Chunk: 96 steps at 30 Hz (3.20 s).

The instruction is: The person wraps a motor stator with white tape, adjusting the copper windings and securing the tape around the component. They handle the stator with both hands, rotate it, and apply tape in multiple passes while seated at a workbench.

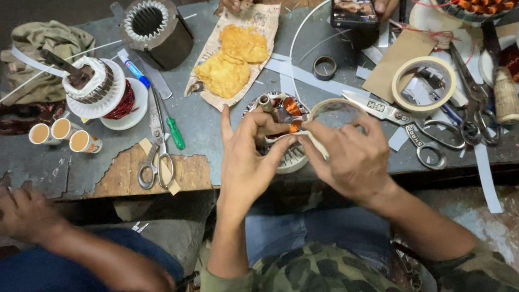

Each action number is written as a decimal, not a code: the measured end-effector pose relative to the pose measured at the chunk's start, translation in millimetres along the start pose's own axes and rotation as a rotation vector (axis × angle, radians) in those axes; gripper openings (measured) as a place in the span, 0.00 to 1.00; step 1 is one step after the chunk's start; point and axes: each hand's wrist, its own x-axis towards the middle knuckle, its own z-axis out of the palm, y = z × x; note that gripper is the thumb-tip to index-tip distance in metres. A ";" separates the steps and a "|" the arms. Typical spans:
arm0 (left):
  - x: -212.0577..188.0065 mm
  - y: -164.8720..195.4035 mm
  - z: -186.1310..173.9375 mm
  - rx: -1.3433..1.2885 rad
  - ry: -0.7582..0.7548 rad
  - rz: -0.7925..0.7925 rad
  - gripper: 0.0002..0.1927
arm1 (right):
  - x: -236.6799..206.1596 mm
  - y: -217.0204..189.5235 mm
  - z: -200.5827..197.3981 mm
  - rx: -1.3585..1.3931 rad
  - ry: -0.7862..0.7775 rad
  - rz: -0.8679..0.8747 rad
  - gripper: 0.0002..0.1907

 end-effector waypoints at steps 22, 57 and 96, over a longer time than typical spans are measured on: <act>8.3 -18.8 3.9 0.042 0.023 -0.004 0.19 | 43.0 73.0 25.0 0.186 -0.102 -0.162 0.19; -15.0 9.3 46.7 0.145 0.354 0.007 0.15 | 45.9 49.8 10.9 0.130 -0.075 -0.185 0.17; -4.3 -1.4 -23.3 0.273 0.010 0.157 0.21 | 43.4 46.1 15.8 0.146 -0.123 -0.178 0.20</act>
